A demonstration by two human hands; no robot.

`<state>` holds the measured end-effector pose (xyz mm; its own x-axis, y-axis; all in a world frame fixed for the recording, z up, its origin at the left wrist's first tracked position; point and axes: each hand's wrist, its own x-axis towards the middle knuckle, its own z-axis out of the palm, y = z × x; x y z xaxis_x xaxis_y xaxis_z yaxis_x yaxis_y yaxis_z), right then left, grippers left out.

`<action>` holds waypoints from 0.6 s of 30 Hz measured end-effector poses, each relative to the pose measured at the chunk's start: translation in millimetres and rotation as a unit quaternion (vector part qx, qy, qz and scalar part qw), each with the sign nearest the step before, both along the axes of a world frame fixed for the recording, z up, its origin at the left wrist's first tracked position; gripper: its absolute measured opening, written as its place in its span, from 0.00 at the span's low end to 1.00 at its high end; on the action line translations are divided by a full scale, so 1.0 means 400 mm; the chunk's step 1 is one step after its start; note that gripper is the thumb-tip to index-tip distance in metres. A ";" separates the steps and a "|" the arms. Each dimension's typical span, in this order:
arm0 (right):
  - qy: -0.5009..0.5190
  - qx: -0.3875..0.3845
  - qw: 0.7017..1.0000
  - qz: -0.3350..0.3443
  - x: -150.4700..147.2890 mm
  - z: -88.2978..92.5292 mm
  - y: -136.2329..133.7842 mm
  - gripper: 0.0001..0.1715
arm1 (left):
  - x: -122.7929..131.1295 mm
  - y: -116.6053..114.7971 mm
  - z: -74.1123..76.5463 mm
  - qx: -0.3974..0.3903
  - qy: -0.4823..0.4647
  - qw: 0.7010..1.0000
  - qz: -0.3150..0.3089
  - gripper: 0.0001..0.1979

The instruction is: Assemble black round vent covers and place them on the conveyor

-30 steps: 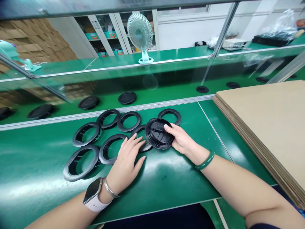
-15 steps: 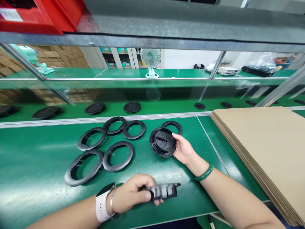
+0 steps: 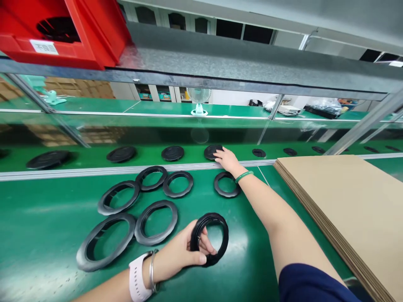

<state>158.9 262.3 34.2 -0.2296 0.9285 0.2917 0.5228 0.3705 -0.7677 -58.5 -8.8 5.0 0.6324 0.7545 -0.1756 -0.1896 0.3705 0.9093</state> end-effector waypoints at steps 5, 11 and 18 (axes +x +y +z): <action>-0.091 0.004 0.996 -0.024 0.120 -0.080 0.038 0.19 | -0.001 0.004 0.004 -0.013 0.047 0.998 0.042 0.25; -0.140 0.042 0.947 -0.287 0.353 -0.111 0.093 0.27 | -0.009 0.014 -0.002 -0.051 0.034 0.997 0.037 0.25; -0.189 0.011 0.902 -0.388 0.450 -0.144 0.185 0.12 | -0.007 0.015 0.005 -0.078 0.079 0.994 0.024 0.38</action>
<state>338.8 336.2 -23.2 0.4001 0.8473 0.3492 0.8540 -0.2065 -0.4775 -61.3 -2.6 6.9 0.5522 0.7386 -0.3867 -0.0698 0.5032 0.8613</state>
